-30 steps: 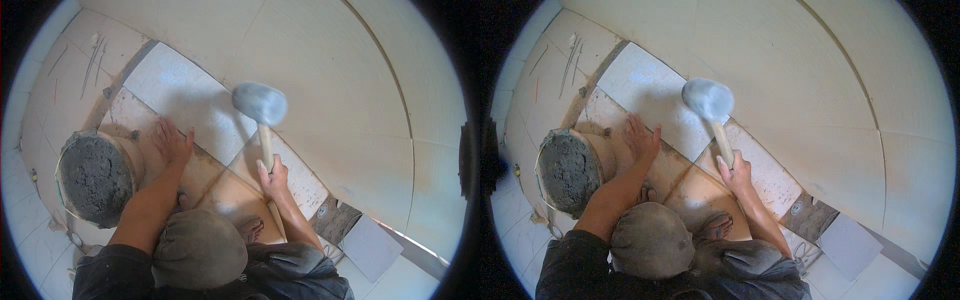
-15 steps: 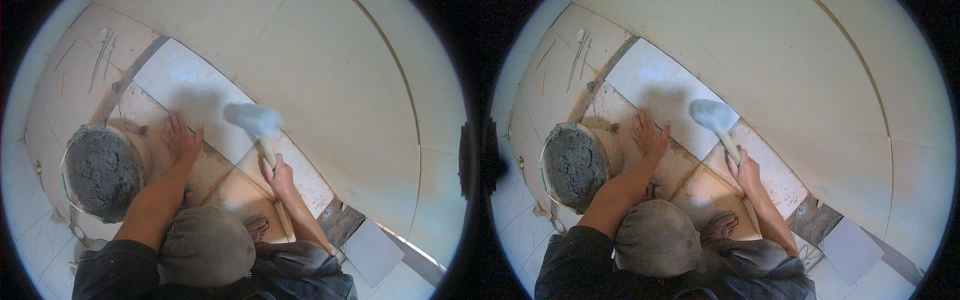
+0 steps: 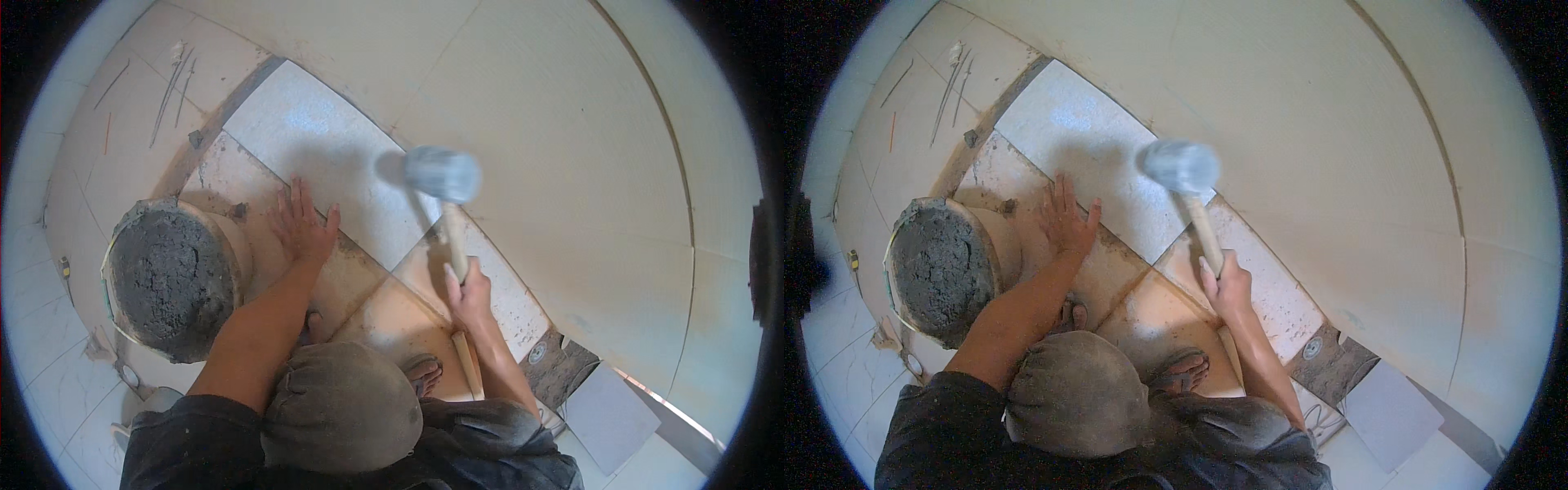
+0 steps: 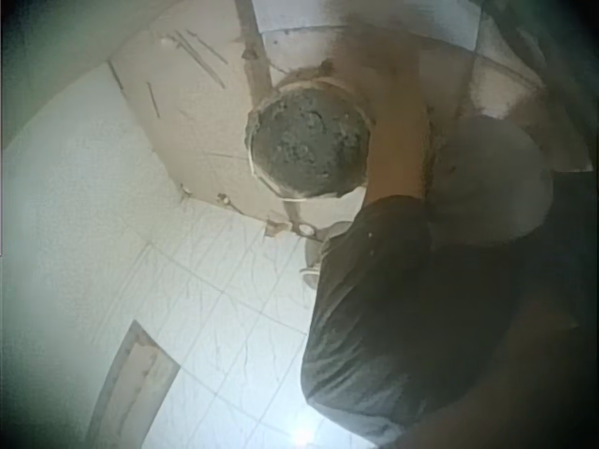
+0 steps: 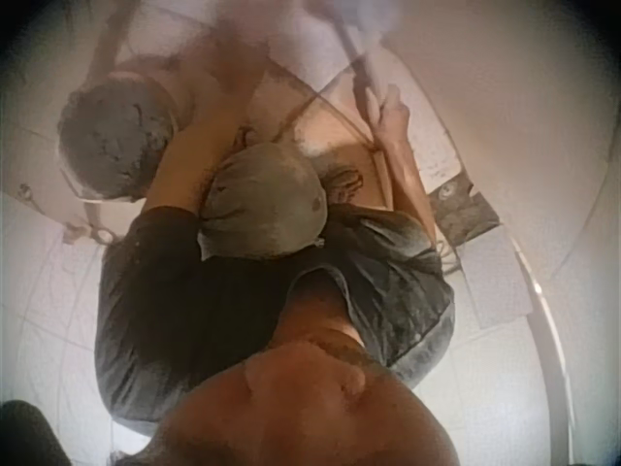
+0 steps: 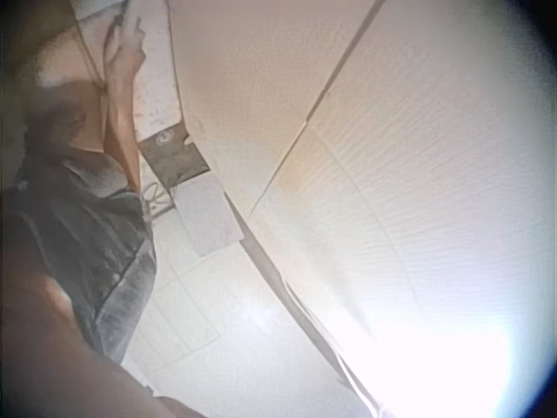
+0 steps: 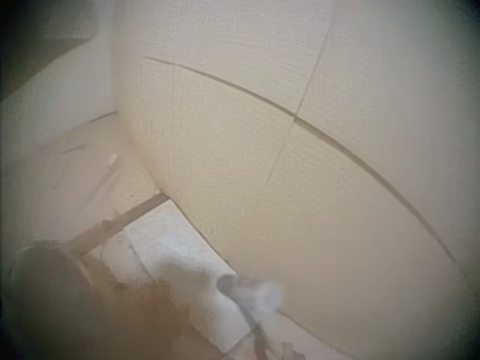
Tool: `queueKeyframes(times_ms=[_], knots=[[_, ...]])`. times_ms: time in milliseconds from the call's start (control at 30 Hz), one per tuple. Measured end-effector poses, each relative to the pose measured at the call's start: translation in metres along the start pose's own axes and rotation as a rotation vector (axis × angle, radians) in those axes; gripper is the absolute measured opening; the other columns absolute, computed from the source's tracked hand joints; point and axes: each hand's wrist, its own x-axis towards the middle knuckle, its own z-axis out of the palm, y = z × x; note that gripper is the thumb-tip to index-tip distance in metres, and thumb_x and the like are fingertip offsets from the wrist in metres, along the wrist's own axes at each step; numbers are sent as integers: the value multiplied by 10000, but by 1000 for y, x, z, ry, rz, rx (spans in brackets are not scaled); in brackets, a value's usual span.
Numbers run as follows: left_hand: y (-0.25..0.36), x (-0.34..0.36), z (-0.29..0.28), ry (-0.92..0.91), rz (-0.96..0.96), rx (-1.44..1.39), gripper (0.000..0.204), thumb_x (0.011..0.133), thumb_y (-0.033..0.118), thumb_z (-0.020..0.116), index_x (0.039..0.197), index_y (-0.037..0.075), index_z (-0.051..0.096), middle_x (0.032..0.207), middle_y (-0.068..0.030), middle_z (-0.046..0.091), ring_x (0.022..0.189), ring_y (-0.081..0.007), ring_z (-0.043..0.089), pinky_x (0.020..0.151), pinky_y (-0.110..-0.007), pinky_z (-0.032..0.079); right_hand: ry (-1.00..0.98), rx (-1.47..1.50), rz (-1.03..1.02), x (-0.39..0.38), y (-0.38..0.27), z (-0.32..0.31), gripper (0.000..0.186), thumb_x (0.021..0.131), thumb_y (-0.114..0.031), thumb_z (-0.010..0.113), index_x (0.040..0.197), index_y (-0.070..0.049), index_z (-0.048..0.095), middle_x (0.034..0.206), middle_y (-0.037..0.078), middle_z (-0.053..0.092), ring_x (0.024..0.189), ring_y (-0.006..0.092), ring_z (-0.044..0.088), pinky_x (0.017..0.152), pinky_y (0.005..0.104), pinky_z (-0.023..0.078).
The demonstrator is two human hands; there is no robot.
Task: Lay a floor tile into position and tap it down with a rubber mallet.
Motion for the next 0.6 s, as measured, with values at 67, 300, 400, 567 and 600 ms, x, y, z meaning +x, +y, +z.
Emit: queueKeyframes(times_ms=[67,300,400,567,600], knots=[[2,-3,-2,-32,-20,5,815,963,597,425,1603,145,200,1683,4,135,1536,-289,133,1220,-577,59,114,199,45,4,-15,-10,346,938,-204,676,1167,6,523,673,206,642,603,385,672,559,435,518],[7,-1,10,40,31,-31,830,943,577,485,1600,151,211,1678,-3,154,1533,-296,141,1196,-617,91,-91,-278,-19,11,8,3,286,924,-194,690,1053,-7,517,691,205,643,616,389,676,563,430,525],[-3,-1,3,25,3,-45,845,932,559,533,1601,161,205,1676,-5,163,1532,-304,138,1187,-638,94,12,106,-47,16,-26,-5,302,927,-217,678,1069,-6,514,723,215,656,637,392,677,571,461,526],[12,-2,7,11,10,-47,847,929,556,543,1594,144,216,1669,-22,178,1525,-320,147,1193,-622,103,22,-87,-144,45,-6,8,288,926,-209,680,1052,-5,521,734,206,654,621,375,673,542,446,514],[11,-1,9,29,29,-57,845,933,557,533,1593,136,215,1668,-27,180,1524,-320,151,1195,-619,104,25,-84,-152,50,0,10,288,926,-209,680,1052,-5,521,734,206,654,621,375,673,542,446,514]])
